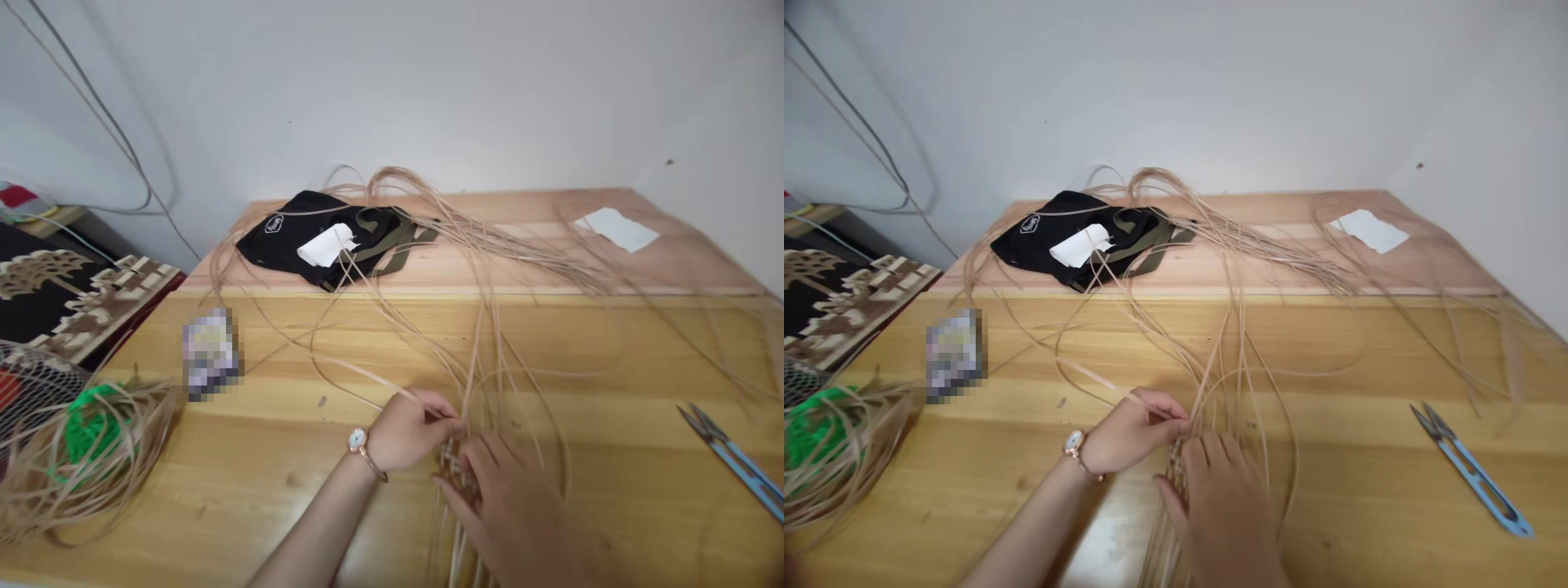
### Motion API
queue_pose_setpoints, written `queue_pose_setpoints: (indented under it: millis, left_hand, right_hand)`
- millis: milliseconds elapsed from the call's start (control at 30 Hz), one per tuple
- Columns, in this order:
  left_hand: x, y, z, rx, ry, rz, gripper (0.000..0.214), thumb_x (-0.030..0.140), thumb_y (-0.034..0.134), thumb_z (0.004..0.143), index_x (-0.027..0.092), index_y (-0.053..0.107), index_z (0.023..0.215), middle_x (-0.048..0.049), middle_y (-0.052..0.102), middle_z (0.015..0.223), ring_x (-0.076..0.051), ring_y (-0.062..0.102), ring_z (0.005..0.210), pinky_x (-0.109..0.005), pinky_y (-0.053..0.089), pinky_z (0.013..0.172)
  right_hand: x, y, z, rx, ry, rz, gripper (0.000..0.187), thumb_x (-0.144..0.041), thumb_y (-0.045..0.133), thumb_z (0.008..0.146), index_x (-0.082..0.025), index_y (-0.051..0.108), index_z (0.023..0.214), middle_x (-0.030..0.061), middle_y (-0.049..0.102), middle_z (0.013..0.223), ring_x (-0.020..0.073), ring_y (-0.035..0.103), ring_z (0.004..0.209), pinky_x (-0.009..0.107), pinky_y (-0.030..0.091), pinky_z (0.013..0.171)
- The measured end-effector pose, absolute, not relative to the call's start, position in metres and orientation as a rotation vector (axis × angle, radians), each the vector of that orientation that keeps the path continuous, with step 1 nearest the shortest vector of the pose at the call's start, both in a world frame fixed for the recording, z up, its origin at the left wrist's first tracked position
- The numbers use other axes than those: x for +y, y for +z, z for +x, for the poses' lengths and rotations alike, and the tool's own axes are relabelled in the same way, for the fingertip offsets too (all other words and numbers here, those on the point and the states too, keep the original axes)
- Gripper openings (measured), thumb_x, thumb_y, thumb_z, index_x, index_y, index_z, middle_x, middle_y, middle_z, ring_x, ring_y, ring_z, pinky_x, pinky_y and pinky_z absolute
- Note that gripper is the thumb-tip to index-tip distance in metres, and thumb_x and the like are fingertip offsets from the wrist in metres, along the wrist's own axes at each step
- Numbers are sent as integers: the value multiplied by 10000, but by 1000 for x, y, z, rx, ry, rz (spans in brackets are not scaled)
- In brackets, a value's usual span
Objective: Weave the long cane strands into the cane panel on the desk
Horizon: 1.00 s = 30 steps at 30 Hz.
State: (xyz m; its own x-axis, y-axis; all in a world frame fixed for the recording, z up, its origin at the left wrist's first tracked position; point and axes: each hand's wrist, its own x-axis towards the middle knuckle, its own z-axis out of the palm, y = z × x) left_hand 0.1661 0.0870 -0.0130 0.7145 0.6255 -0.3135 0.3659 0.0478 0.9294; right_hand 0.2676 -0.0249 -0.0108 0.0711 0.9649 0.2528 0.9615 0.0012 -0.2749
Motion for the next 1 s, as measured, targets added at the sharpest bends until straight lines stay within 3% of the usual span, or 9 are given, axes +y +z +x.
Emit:
queue_pose_setpoints:
  millis: [167,400,667,1000]
  left_hand:
    - [87,-20,163,800,276,1602,168,250,544,687,103,624,673,-36,606,627,-107,525,568,-197,407,536]
    - [82,-29,163,780,322,1595,142,224,541,682,105,617,664,-30,607,624,-100,524,567,-185,411,533]
    - [76,-27,169,803,306,1766,158,238,511,715,130,612,662,-1,576,586,-97,505,559,-178,396,523]
    - [76,-26,167,782,294,1607,176,265,545,690,108,611,644,-23,594,599,-95,507,549,-178,394,507]
  right_hand:
    - [-23,-24,266,-1873,14,-1943,141,-268,454,764,-201,450,640,3,499,620,157,466,584,265,325,533]
    - [-29,-27,273,-1873,269,-1816,20,-189,473,749,-194,491,753,5,520,712,140,482,645,243,355,569]
    - [-33,-24,258,-1802,-197,-2060,112,-182,434,736,-197,544,722,36,578,673,204,493,679,317,306,647]
    - [-36,-27,257,-1722,-180,-1945,128,-218,458,766,-179,578,743,33,607,682,190,528,716,309,321,690]
